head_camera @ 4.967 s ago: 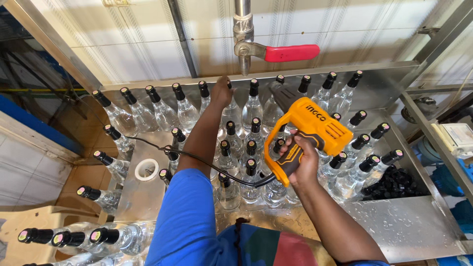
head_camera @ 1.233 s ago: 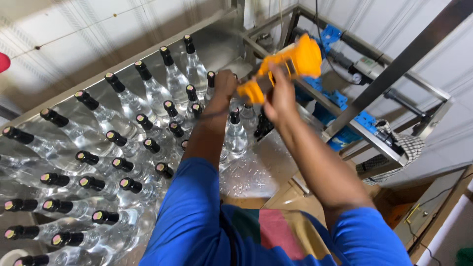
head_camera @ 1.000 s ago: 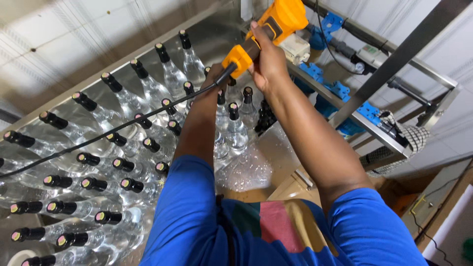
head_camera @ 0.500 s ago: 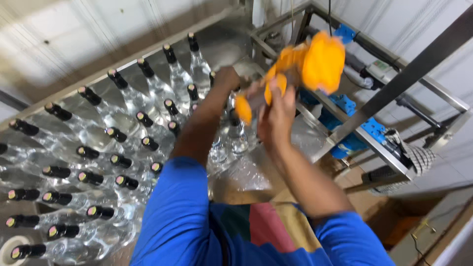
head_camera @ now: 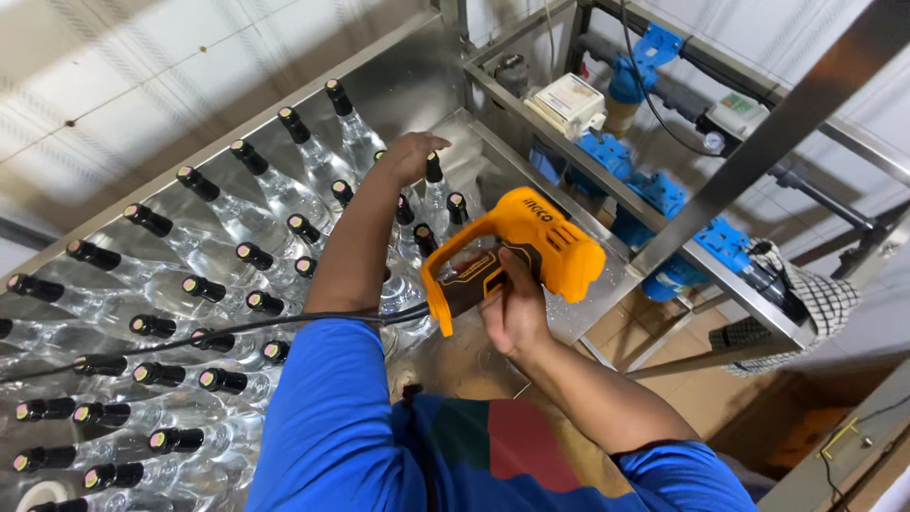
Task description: The person uses a yellow heat gun to apply heat to the caps of numerous clear glass bottles arranged on a stainless steel table. After heating the caps, the person uses their hands to adjust and tighten the caps on the bottles.
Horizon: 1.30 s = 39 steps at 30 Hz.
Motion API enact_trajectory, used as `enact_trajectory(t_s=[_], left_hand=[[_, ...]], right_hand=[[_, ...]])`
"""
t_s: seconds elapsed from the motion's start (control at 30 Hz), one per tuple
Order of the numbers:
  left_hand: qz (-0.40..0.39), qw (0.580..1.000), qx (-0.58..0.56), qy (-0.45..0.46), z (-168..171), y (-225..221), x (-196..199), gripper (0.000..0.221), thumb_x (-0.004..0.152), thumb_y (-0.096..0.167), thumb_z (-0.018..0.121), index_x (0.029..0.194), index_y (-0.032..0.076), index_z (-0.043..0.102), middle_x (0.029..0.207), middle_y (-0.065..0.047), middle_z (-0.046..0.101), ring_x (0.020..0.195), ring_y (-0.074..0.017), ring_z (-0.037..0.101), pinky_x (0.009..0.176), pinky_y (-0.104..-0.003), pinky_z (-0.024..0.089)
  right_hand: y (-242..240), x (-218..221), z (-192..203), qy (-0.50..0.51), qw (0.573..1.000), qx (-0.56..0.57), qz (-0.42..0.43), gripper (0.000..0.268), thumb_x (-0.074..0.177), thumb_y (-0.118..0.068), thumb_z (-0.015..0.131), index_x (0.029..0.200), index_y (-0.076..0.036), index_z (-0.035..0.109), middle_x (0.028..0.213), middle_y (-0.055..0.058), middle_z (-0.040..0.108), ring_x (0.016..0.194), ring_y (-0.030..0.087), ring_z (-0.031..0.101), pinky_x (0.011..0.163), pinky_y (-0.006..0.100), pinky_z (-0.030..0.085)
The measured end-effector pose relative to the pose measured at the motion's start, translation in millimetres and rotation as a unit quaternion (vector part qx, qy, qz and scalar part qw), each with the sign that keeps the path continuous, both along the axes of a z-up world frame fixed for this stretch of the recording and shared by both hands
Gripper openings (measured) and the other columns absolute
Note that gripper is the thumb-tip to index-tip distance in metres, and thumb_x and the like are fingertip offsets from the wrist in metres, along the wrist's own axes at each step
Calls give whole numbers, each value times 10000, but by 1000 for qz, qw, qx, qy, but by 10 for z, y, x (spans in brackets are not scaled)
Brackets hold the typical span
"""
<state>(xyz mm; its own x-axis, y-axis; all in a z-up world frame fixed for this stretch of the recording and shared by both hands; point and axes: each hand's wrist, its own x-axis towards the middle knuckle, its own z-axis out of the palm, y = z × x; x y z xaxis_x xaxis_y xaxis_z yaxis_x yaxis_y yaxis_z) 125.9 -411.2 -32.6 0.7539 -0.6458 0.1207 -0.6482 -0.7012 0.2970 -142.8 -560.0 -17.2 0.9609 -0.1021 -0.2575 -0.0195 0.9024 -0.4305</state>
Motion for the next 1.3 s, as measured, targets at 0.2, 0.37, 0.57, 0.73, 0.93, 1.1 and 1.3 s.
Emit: enact_trajectory(t_s=[0.2, 0.37, 0.57, 0.73, 0.93, 1.1, 1.3], left_hand=[[189, 945, -220, 149, 28, 351, -56, 473, 1057, 126, 486, 1436, 152, 766, 1438, -223, 738, 1420, -487, 616, 1224, -613, 482], [292, 918, -261, 60, 33, 561, -17, 385, 1005, 175, 693, 1368, 243, 801, 1347, -114, 781, 1340, -365, 698, 1183, -507, 536], [260, 955, -146, -2, -209, 594, -15, 292, 981, 305, 816, 1198, 114, 854, 1194, -179, 828, 1219, -422, 761, 1084, -515, 618], [291, 949, -115, -49, -280, 513, 48, 270, 859, 241, 892, 1040, 43, 854, 992, -220, 804, 1011, -426, 814, 852, -504, 699], [316, 941, -115, -27, -298, 590, 62, 92, 913, 109, 771, 913, 28, 813, 850, -195, 754, 860, -353, 809, 715, -408, 670], [157, 986, -15, 52, -186, 786, 77, 311, 961, 196, 841, 1225, 360, 836, 1242, -108, 780, 1297, -333, 724, 1117, -415, 577], [302, 933, -179, 83, -25, 838, 101, 504, 1091, 238, 440, 1523, 291, 695, 1517, -152, 687, 1476, -338, 609, 1256, -466, 496]], right_hand=[[71, 90, -369, -31, 999, 13, 19, 185, 1081, -225, 692, 1115, -49, 739, 1115, 230, 830, 1052, 377, 829, 950, 508, 686], [104, 118, -532, -38, 999, -10, 29, 202, 1068, -239, 684, 1114, -45, 722, 1158, 249, 801, 1101, 421, 800, 991, 562, 663], [262, -231, -438, -27, 996, -85, 12, 182, 1088, -222, 678, 1064, -45, 713, 1084, 244, 776, 1037, 399, 793, 958, 547, 667], [230, -214, -249, -52, 991, -121, -4, 194, 1073, -215, 680, 1024, -27, 690, 1054, 305, 750, 999, 451, 788, 921, 612, 674], [205, -210, -156, -68, 988, -139, 13, 191, 1073, -222, 667, 988, -51, 672, 1021, 246, 744, 959, 397, 792, 899, 560, 679], [192, -112, -344, -53, 990, -108, 71, 221, 1052, -243, 670, 1050, -22, 668, 967, 273, 742, 893, 454, 815, 803, 588, 705], [305, 273, -430, -84, 990, -74, 83, 215, 1059, -184, 669, 1157, 1, 716, 1067, 245, 786, 919, 399, 794, 925, 559, 676]])
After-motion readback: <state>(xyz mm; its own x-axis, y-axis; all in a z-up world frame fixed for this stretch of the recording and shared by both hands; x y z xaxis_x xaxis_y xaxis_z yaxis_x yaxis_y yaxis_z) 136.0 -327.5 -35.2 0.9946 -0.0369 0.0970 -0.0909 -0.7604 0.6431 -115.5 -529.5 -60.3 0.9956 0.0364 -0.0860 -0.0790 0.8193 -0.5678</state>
